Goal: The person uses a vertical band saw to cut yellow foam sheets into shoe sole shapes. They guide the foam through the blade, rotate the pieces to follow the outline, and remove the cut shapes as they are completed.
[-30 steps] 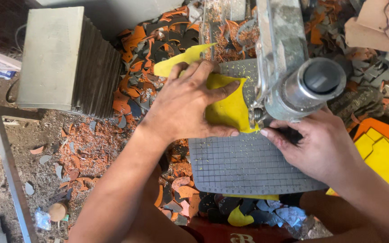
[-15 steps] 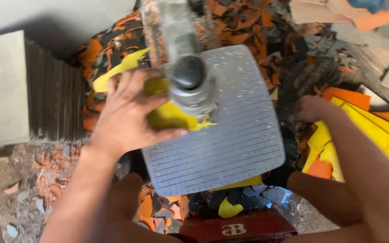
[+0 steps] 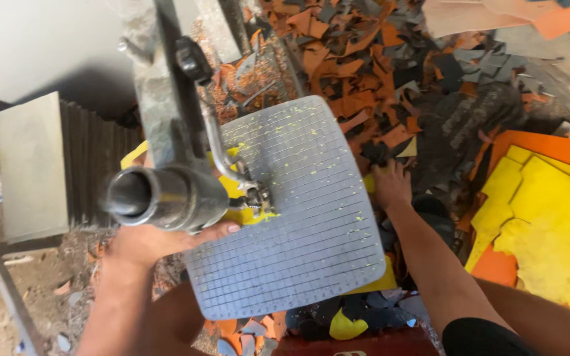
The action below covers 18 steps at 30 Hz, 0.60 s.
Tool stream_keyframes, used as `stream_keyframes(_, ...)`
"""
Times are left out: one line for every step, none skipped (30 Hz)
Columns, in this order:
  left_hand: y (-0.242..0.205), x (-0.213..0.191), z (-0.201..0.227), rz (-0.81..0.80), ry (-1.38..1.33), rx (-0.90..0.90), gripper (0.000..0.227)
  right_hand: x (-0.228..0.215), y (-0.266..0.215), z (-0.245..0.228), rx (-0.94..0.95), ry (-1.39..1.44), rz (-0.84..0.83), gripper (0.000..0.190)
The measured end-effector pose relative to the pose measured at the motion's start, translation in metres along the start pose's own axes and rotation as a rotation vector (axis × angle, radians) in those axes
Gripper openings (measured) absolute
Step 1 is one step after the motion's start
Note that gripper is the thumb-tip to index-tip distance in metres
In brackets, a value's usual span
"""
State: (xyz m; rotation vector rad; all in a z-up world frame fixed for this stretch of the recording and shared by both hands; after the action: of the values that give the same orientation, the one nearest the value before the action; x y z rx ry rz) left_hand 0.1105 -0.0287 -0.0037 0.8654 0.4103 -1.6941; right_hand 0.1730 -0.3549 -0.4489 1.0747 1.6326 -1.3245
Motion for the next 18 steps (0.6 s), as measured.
stream_keyframes(0.002, 0.003, -0.002, -0.009, 0.049, 0.003, 0.083, 0.004, 0.002, 0.003, -0.015, -0.026, -0.001, 0.066)
stream_keyframes(0.002, 0.003, -0.004, -0.019, 0.097, 0.007, 0.089, 0.009, 0.003, 0.008, -0.029, -0.053, -0.002, 0.063)
stream_keyframes(0.0, 0.003, -0.001, -0.046, 0.101, 0.044, 0.089, 0.024, 0.002, 0.023, 0.01, -0.02, -0.121, 0.052)
stream_keyframes(-0.001, 0.002, 0.0, -0.073, 0.104, 0.08, 0.089, 0.038, 0.0, 0.039, 0.048, 0.011, -0.24, 0.043)
stream_keyframes(0.0, 0.002, 0.002, -0.097, 0.11, 0.123, 0.089, 0.034, 0.002, 0.052, 0.039, -0.005, -0.21, 0.043)
stream_keyframes(0.001, 0.002, 0.004, -0.121, 0.217, 0.164, 0.088, 0.029, 0.003, 0.064, 0.029, -0.022, -0.181, 0.043)
stream_keyframes(0.002, 0.004, 0.007, -0.147, 0.32, 0.202, 0.086, 0.029, 0.0, 0.081, 0.027, -0.088, -0.207, 0.035)
stream_keyframes(0.002, 0.006, 0.01, -0.174, 0.422, 0.239, 0.085, 0.028, -0.004, 0.093, 0.025, -0.155, -0.233, 0.03)
stream_keyframes(0.003, 0.004, 0.009, -0.167, 0.426, 0.211, 0.08, 0.034, -0.012, 0.097, 0.015, -0.098, -0.349, 0.035)
stream_keyframes(0.003, 0.001, 0.006, -0.161, 0.43, 0.184, 0.076, 0.038, -0.022, 0.101, 0.007, -0.041, -0.465, 0.043)
stream_keyframes(0.001, -0.001, 0.003, -0.157, 0.431, 0.15, 0.072, 0.042, -0.038, 0.101, 0.0, 0.013, -0.586, 0.052)
stream_keyframes(-0.001, -0.002, 0.002, -0.156, 0.423, 0.154, 0.071, 0.026, -0.071, 0.032, -0.678, 0.091, -0.5, 0.053)
stream_keyframes(-0.002, -0.004, 0.002, -0.153, 0.417, 0.16, 0.07, -0.009, -0.137, -0.014, -1.348, 0.176, -0.36, 0.054)
stream_keyframes(-0.003, -0.004, 0.004, -0.149, 0.411, 0.167, 0.069, 0.015, -0.13, -0.007, -0.817, 0.233, -0.7, 0.053)
stream_keyframes(-0.002, -0.006, 0.007, -0.124, 0.412, 0.197, 0.071, 0.029, -0.141, 0.014, -0.262, 0.268, -0.973, 0.051)
stream_keyframes(-0.001, -0.006, 0.011, -0.099, 0.413, 0.228, 0.073, 0.002, -0.153, -0.005, -0.348, 0.123, -0.887, 0.053)
stream_keyframes(-0.004, -0.007, 0.014, -0.081, 0.418, 0.25, 0.075, -0.026, -0.17, -0.029, -0.44, -0.016, -0.802, 0.055)
stream_keyframes(-0.005, -0.008, 0.014, -0.08, 0.406, 0.239, 0.074, -0.058, -0.182, -0.043, -0.439, -0.125, -0.777, 0.059)
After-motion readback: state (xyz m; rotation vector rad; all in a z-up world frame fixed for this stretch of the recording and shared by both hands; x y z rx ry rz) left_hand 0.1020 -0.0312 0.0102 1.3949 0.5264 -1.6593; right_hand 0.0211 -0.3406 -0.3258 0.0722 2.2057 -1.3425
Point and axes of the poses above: each hand's wrist, its own y-axis towards the middle knuckle, its own x-axis out of the palm, z = x × y, the point moved 10 cm from there along y, towards the middle knuckle, and after that the axes turned 1 degree about y, right-handed, at the moved point
